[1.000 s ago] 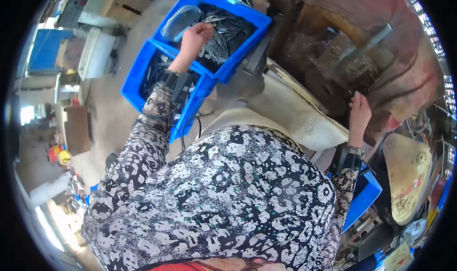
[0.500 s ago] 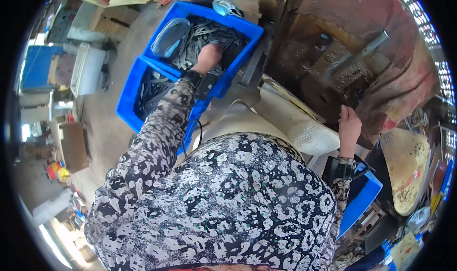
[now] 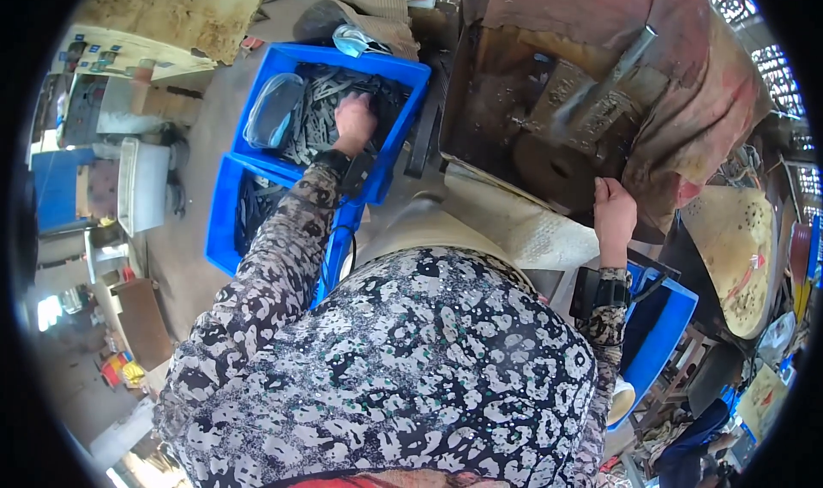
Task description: The person picks up metal pieces from a blue bin, holds them against a rotating grinding wheel, and then places the finished pieces into a separate blue bin.
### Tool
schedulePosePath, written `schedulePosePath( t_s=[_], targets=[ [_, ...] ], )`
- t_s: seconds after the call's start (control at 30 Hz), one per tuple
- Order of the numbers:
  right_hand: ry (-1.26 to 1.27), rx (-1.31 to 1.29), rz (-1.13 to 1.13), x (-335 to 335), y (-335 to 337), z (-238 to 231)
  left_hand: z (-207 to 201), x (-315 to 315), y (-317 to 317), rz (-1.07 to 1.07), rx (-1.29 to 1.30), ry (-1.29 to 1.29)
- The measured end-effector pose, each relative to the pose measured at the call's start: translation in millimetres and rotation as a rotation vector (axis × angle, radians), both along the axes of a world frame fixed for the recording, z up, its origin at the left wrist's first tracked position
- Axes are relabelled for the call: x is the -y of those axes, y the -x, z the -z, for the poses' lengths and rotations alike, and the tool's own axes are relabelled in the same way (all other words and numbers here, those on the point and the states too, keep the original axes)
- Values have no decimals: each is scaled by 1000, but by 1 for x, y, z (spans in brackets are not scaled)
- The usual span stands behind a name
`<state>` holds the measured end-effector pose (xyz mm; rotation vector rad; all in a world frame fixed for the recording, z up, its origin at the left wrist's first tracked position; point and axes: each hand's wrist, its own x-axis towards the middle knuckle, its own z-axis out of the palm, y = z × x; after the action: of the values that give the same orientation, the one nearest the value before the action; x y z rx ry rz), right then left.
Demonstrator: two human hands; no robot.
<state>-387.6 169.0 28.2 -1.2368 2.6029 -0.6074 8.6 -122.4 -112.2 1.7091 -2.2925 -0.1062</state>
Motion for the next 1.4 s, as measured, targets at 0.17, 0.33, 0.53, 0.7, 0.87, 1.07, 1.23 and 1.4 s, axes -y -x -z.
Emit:
schedulePosePath(
  t_s=[0.17,0.33,0.53,0.7,0.87,1.07,1.23,1.4],
  targets=[
    [-29,-44,3,-2,6,-1,-43,0,8,49,-367,115],
    [36,-118,-91,2,14,11,-86,-13,30,204,-1088,64],
    [38,-135,-130,15,-3,5,-159,-51,81,291,-1207,-331],
    [-24,-72,-108,30,-28,-5,-155,-63,133,462,-878,8],
    [-18,-126,-167,42,-42,0,-120,-75,148,485,-751,-6],
    [32,-157,-201,54,-49,17,-103,-60,135,401,-654,-84],
    [16,-149,-221,65,-54,20,-109,-58,130,392,-430,-36],
    [4,-169,-244,71,-63,21,-93,-48,125,402,-402,24]
  ],
)
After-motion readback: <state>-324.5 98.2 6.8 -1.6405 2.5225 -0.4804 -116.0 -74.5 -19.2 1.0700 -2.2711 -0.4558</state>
